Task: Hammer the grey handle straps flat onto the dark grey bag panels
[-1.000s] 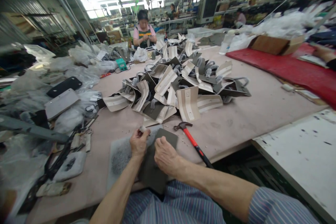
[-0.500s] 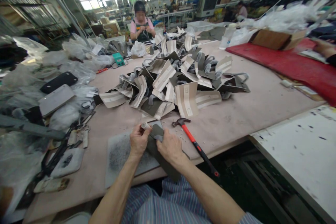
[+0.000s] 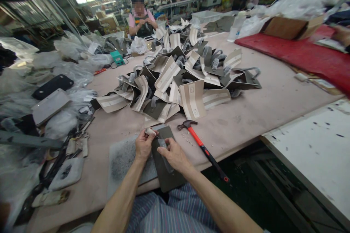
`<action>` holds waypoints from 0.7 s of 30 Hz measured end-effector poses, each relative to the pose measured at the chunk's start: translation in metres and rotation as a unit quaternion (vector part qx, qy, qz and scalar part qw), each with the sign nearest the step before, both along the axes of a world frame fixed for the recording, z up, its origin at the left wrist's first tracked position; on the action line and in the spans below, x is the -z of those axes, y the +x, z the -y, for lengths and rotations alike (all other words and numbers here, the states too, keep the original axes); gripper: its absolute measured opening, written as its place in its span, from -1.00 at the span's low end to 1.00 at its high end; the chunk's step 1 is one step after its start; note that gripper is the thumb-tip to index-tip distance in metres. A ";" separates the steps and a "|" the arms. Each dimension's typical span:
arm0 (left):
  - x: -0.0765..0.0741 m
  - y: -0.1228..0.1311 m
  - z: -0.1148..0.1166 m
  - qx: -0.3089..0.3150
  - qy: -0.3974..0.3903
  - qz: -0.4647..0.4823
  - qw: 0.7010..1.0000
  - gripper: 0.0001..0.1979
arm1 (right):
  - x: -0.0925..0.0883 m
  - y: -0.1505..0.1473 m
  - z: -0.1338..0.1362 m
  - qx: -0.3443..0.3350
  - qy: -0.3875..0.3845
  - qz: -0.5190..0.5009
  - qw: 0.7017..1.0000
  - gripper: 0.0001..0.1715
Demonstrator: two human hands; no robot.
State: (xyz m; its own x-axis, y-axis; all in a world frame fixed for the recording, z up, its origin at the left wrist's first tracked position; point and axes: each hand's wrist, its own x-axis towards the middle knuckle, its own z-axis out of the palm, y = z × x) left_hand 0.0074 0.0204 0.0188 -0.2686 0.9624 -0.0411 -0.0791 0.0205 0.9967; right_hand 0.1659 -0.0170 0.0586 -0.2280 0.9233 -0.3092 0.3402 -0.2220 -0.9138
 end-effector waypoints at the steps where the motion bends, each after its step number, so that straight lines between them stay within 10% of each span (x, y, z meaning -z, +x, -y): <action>1: -0.001 0.001 -0.002 0.003 -0.001 -0.006 1.000 -0.67 | -0.001 0.001 0.001 -0.002 0.010 0.003 1.000 -0.44; 8: 0.006 0.004 -0.007 0.038 -0.010 -0.018 0.999 -0.66 | 0.002 -0.002 0.012 -0.024 0.134 0.112 0.984 -0.54; 21: 0.009 0.007 -0.006 0.045 -0.010 -0.035 0.998 -0.67 | 0.002 0.009 0.009 -0.040 0.107 0.089 0.989 -0.51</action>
